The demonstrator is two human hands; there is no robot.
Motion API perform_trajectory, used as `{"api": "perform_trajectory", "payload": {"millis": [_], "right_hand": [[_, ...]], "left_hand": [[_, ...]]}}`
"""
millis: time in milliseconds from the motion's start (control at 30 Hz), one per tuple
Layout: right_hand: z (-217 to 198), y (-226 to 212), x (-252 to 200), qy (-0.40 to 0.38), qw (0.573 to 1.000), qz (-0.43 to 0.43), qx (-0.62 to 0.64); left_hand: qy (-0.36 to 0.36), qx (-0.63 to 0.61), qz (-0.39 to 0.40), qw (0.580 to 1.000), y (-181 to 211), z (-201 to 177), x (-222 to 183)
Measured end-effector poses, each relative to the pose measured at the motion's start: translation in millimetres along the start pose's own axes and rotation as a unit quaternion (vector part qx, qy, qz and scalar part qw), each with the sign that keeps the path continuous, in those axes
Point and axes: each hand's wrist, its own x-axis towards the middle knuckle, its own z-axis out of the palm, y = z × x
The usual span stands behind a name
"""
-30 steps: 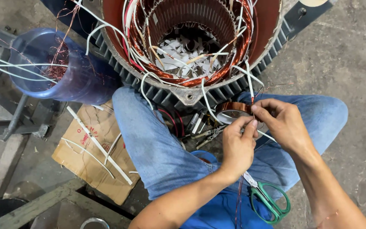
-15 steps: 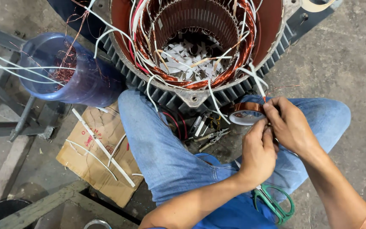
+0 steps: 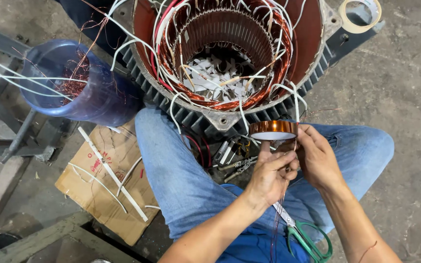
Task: Repairing and rewinding an electric motor stator by splicing and taping wires.
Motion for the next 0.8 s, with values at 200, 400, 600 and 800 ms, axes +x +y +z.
{"api": "perform_trajectory", "payload": {"millis": [200, 400, 600, 800], "right_hand": [[37.5, -98.4, -28.1, -0.016, 0.799, -0.408, -0.442], [64.6, -124.0, -51.1, -0.128, 0.701, -0.368, -0.597], [11.7, -76.1, -78.2, -0.066, 0.845, -0.330, -0.416], [-29.9, -7.7, -87.9, -0.107, 0.949, -0.246, -0.163]], "left_hand": [[-0.007, 0.034, 0.011, 0.999, 9.7, -7.3, 2.8], [0.032, 0.098, 0.045, 0.994, 2.0, -14.4, 7.1], [-0.012, 0.100, -0.007, 0.995, 19.4, -26.4, 6.4], [0.061, 0.164, -0.091, 0.980, 63.6, 22.1, 2.7]]}}
